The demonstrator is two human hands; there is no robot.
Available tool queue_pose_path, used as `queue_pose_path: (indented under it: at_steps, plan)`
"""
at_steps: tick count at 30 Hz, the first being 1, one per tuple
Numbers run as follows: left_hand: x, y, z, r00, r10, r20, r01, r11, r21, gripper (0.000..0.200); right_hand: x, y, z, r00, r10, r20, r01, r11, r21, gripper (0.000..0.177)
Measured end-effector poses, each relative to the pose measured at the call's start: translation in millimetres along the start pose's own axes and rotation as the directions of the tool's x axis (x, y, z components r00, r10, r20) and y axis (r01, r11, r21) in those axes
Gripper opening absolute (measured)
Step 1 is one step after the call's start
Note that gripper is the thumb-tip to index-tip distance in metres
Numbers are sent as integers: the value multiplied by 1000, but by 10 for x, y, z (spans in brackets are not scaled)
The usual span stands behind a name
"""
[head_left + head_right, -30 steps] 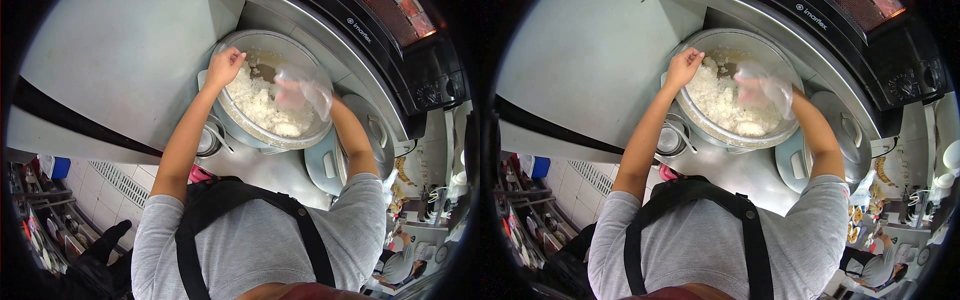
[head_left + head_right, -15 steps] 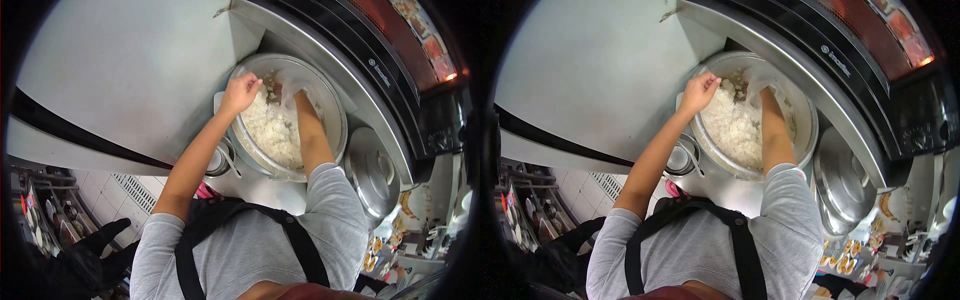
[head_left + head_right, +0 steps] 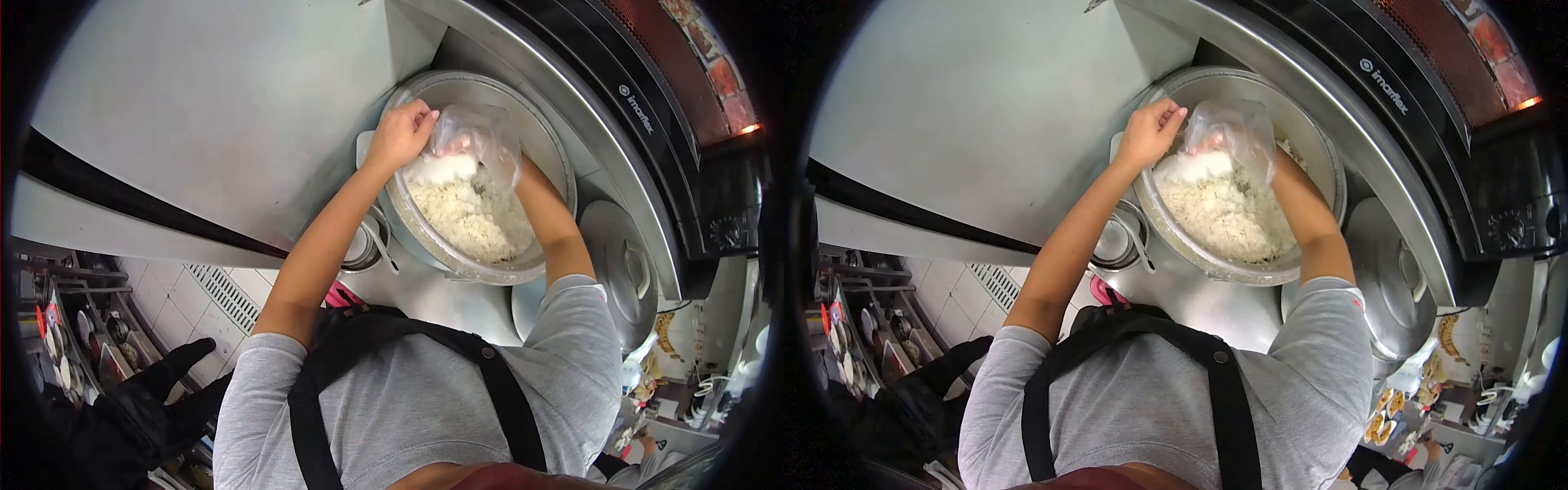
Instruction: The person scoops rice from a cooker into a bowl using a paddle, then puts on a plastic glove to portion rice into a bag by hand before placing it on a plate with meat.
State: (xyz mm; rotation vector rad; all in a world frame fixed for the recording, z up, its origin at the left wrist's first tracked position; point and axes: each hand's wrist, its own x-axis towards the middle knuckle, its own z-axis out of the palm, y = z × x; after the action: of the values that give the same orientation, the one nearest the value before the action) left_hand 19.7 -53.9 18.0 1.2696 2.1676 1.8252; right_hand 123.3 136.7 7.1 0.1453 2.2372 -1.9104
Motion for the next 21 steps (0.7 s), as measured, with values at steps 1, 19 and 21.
queue_pose_path:
  at_steps: [1, 19, 21]
  plan:
    - [3, 32, -12, 1000, -18, -6, 18, 1000, 22, 24, -98, -55, 107, 999, 2, 54, 4, 995, -104, 27]
    - [-12, -1, -11, 999, 25, -33, -24, 999, 35, 27, -42, 483, 648, 999, -22, -33, -10, 674, -739, 21]
    - [-10, -16, -4, 999, 36, -27, -34, 998, 49, 26, -207, 344, 584, 999, -8, -54, -34, 687, -726, 21]
